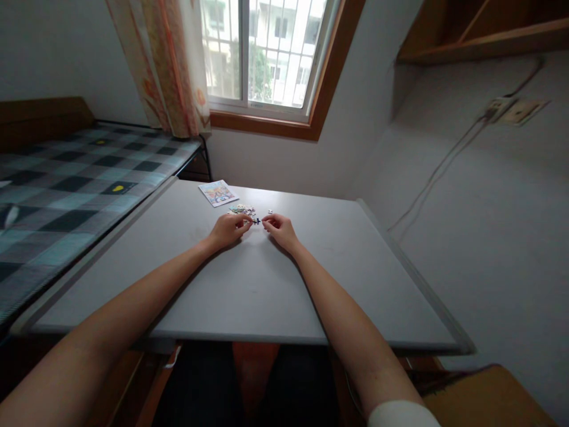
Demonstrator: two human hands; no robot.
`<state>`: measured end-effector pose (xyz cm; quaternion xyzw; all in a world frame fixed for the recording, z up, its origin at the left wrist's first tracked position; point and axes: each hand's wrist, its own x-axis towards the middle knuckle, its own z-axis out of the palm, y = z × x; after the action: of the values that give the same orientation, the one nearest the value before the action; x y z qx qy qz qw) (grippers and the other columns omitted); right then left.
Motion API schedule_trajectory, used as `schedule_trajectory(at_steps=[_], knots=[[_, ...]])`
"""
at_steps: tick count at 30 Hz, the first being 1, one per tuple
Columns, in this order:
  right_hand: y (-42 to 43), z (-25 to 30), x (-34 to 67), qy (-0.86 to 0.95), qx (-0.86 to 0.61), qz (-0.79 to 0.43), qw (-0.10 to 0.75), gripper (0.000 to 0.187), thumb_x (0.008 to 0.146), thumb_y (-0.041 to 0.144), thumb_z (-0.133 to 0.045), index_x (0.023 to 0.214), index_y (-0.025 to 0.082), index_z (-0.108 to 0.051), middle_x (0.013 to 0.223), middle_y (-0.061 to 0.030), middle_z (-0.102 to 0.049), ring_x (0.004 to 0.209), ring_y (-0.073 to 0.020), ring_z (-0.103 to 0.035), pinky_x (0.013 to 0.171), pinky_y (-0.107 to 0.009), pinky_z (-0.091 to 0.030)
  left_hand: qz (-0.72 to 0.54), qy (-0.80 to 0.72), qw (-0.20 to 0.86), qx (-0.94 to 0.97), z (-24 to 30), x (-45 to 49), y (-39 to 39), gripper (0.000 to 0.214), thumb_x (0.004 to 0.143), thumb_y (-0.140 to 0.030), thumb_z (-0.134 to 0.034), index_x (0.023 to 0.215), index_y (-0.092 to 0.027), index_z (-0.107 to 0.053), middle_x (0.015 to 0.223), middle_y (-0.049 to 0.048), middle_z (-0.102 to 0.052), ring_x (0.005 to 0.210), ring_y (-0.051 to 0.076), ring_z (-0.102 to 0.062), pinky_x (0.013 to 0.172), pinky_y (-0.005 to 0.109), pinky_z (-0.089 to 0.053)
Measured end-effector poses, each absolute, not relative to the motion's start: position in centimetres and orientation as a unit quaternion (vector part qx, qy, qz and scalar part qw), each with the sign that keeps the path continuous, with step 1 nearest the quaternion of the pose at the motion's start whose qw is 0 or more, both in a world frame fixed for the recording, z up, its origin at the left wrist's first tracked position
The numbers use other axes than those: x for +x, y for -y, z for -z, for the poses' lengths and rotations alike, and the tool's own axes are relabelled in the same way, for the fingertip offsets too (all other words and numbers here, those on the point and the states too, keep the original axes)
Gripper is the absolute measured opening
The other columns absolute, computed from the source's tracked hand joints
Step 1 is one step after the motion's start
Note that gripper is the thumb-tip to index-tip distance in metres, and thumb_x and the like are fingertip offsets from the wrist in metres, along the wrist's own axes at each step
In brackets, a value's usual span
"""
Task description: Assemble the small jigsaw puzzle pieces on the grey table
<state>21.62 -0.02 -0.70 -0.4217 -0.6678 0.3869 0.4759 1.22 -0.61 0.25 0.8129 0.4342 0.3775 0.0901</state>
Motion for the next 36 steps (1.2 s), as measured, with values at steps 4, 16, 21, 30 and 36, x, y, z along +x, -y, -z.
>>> schedule_trajectory(at_steps=[4,16,21,30,36], knots=[[0.04,0.74,21.59,0.67,-0.406,-0.397,0.479,0.023,0.071,0.036,-0.067,0.081,0.015,-0.066,0.064,0.001,-0.058,0.057,-0.0101,-0.05,0.057,-0.024,-0.04,-0.371,-0.427,0.091,0.82,-0.26,1.23,0.6,0.02,0.086,-0.032,-0.059,0.09,-0.019,-0.074,0.057,-0.0021,-0.061,0.051,0.01,-0.051,0.057,0.022,-0.037],[0.25,0.64,21.64,0.688,-0.414,-0.379,0.461,0.016,0.071,0.031,-0.065,0.078,0.017,-0.066,0.064,0.002,-0.058,0.058,-0.0098,-0.048,0.058,-0.024,-0.039,-0.366,-0.422,0.086,0.825,-0.16,1.24,0.54,0.019,0.085,-0.033,-0.058,0.088,-0.021,-0.074,0.057,-0.0021,-0.06,0.052,0.011,-0.051,0.058,0.023,-0.038],[0.2,0.71,21.68,0.687,-0.417,-0.379,0.458,0.016,0.071,0.031,-0.065,0.079,0.017,-0.066,0.064,0.0021,-0.058,0.057,-0.0099,-0.048,0.057,-0.024,-0.039,-0.367,-0.421,0.084,0.825,-0.25,1.25,0.59,0.02,0.085,-0.033,-0.058,0.088,-0.021,-0.073,0.058,-0.0017,-0.061,0.053,0.011,-0.051,0.058,0.023,-0.037],[0.47,0.37,21.6,0.688,-0.422,-0.37,0.459,0.014,0.071,0.029,-0.065,0.076,0.017,-0.066,0.064,0.0012,-0.06,0.059,-0.0104,-0.05,0.058,-0.024,-0.04,-0.376,-0.425,0.089,0.819,-0.25,1.35,0.63,0.018,0.084,-0.033,-0.06,0.087,-0.021,-0.073,0.059,-0.0015,-0.061,0.055,0.012,-0.052,0.06,0.024,-0.038],[0.43,0.34,21.61,0.686,-0.426,-0.371,0.459,0.013,0.071,0.028,-0.066,0.077,0.016,-0.067,0.065,0.0008,-0.061,0.06,-0.0108,-0.051,0.06,-0.024,-0.041,-0.371,-0.421,0.094,0.822,-0.36,1.32,0.66,0.018,0.084,-0.032,-0.059,0.086,-0.021,-0.073,0.058,-0.002,-0.061,0.054,0.011,-0.052,0.059,0.023,-0.038]])
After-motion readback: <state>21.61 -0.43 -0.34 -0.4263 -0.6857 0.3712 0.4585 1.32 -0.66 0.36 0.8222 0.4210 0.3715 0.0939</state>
